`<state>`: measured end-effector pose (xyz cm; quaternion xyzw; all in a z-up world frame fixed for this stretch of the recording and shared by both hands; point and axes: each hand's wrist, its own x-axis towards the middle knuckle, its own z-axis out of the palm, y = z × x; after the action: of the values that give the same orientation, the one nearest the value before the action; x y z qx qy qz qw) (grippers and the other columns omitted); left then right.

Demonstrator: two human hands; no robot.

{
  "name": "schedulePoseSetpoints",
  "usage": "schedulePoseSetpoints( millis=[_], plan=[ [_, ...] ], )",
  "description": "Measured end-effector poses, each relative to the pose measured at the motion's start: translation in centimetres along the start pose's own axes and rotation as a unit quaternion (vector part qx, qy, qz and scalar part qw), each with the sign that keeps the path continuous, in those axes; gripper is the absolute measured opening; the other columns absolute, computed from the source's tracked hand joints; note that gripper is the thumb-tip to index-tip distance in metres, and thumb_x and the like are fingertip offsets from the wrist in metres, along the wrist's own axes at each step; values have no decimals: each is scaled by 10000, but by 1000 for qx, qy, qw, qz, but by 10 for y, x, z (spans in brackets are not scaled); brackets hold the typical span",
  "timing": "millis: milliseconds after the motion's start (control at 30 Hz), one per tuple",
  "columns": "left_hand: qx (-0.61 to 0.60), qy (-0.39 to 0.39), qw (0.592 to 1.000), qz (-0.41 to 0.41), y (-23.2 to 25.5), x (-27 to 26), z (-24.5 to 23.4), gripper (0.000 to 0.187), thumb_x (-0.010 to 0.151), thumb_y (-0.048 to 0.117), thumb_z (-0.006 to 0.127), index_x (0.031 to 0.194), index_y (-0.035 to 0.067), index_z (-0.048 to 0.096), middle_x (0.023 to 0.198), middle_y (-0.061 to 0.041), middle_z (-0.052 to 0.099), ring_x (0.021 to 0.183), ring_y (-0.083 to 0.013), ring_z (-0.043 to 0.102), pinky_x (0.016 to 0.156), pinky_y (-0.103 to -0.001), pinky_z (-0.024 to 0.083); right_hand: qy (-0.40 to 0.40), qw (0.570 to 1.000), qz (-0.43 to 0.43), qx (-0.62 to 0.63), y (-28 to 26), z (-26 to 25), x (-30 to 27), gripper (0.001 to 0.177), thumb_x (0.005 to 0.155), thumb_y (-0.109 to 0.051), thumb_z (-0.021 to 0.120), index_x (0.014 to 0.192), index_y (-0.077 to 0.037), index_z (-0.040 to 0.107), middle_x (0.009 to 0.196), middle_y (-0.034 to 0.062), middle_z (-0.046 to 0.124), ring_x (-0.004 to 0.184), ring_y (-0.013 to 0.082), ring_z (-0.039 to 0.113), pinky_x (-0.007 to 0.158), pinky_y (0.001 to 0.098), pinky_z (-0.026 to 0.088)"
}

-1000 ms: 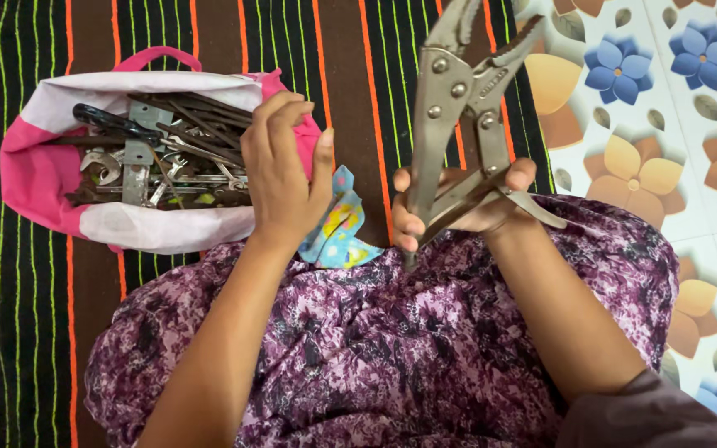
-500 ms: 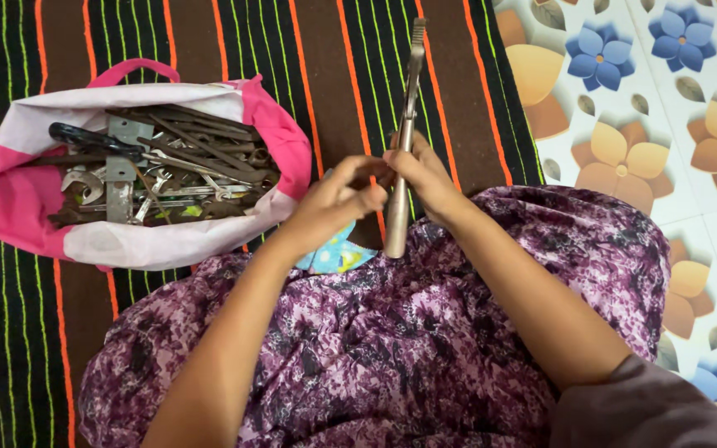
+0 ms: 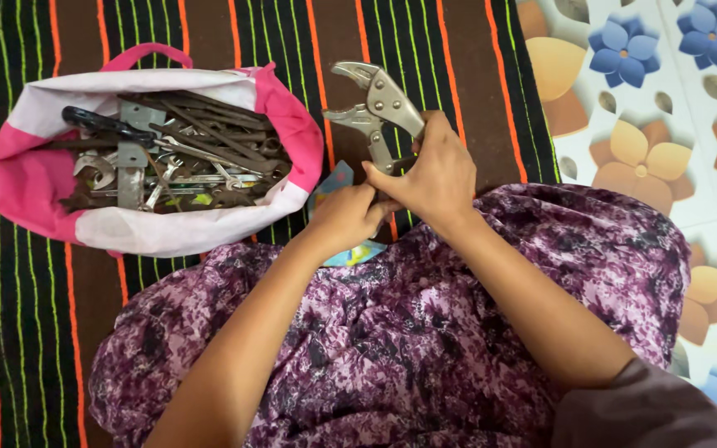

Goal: The person sits on a mat and unpacks a pink tote bag filled with various metal tools. They remove the tools one by one, including pliers, wrenches, and a hammer, and arrange them in a neat row on the mat next to the bag.

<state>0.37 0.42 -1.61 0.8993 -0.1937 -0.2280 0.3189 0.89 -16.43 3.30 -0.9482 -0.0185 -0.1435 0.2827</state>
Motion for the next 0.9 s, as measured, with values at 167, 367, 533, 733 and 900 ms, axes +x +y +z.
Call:
schedulePoseSetpoints(
  millis=[167, 367, 533, 733, 900],
  plan=[
    [4, -10, 1000, -30, -1, 1, 1, 405, 975, 448, 590, 1116, 71, 633, 851, -168, 731, 821, -397, 705, 710, -547, 524, -19, 999, 24, 40, 5, 2, 0, 795, 661, -536, 942, 1051, -4, 500, 771, 84, 573, 675, 251, 624, 564, 410, 497],
    [-14, 131, 985, 116, 9, -19, -43, 280, 981, 265, 578, 1122, 25, 555, 937, -149, 730, 820, -380, 715, 641, -520, 519, -105, 899, 149, 399, 29, 9, 11, 445, 1020, -515, 683, 1103, -78, 679, 869, -14, 677, 804, 123, 637, 708, 265, 505],
    [172, 187, 963, 94, 36, -36, -77, 162, 1036, 225, 594, 1083, 70, 611, 894, -124, 716, 756, -327, 712, 600, -473, 533, -139, 746, 292, 582, 27, 30, -1, 496, 1003, -582, 459, 1175, -127, 560, 948, 55, 683, 852, 194, 692, 777, 345, 559],
    [196, 251, 941, 115, 39, -47, -78, 176, 1004, 214, 634, 1106, 72, 612, 889, -109, 709, 774, -305, 715, 582, -439, 547, -181, 709, 255, 632, 27, 47, -4, 617, 1034, -654, 416, 1296, -106, 521, 1170, 75, 638, 1130, 217, 641, 1010, 429, 514],
    [143, 264, 947, 110, 37, -49, -87, 284, 923, 102, 620, 1204, 71, 615, 951, -125, 723, 784, -327, 716, 631, -473, 553, -299, 665, 116, 674, 29, 20, 13, 919, 942, -797, 377, 1561, -119, 424, 1492, 142, 566, 1358, 245, 549, 1141, 448, 427]
  ],
)
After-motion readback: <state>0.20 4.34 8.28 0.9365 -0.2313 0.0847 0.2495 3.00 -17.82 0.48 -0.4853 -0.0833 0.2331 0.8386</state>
